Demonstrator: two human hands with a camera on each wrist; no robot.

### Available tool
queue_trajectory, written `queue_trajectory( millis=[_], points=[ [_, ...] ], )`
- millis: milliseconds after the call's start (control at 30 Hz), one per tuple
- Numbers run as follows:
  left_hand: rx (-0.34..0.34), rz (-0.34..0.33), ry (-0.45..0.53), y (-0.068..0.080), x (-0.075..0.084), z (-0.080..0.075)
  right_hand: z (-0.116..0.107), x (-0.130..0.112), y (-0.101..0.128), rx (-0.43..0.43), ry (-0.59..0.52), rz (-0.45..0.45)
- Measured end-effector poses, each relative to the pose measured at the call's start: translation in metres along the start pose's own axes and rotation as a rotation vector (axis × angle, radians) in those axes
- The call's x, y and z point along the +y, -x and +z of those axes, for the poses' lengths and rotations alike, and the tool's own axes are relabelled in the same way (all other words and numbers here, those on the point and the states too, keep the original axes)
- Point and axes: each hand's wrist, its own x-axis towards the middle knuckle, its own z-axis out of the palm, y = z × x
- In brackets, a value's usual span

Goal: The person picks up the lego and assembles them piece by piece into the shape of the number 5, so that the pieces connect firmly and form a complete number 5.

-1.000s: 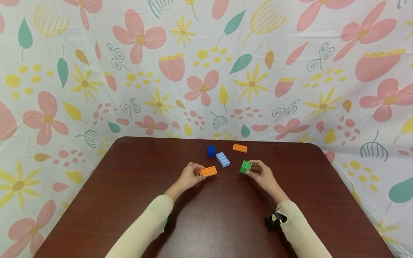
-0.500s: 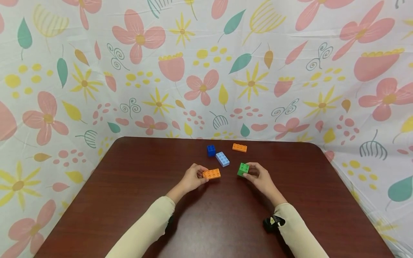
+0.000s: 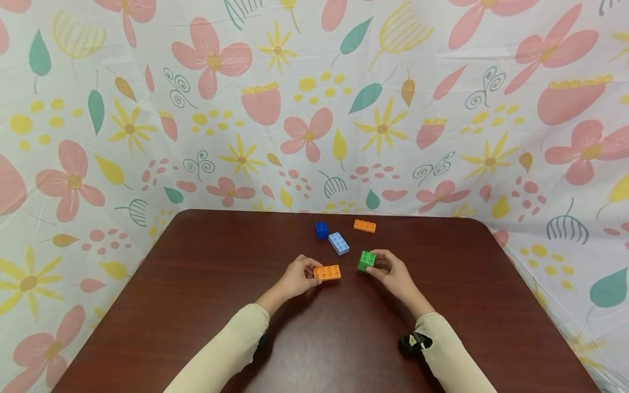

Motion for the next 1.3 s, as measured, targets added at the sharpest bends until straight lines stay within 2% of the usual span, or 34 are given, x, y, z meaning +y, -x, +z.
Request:
queue_trajectory(
  millis=[367,867,1000,1300],
  points=[
    [-0.041,0.002,-0.009,0.000,-0.002,0.005,0.004,-0.002,0.001,-0.006,-0.031,0.005],
    [-0.125,-0.070,-0.048,-0.002,-0.003,0.010,0.008,-0.005,0.005,-0.038,-0.066,0.006],
    [-0.131,-0.075,-0.049,-0.002,-0.003,0.010,0.010,-0.005,0.005,-0.042,-0.078,0.008],
    [-0.120,-0.067,-0.059,-0.003,-0.003,0.011,0.014,-0.003,0.000,-0.050,-0.094,-0.047]
  ],
)
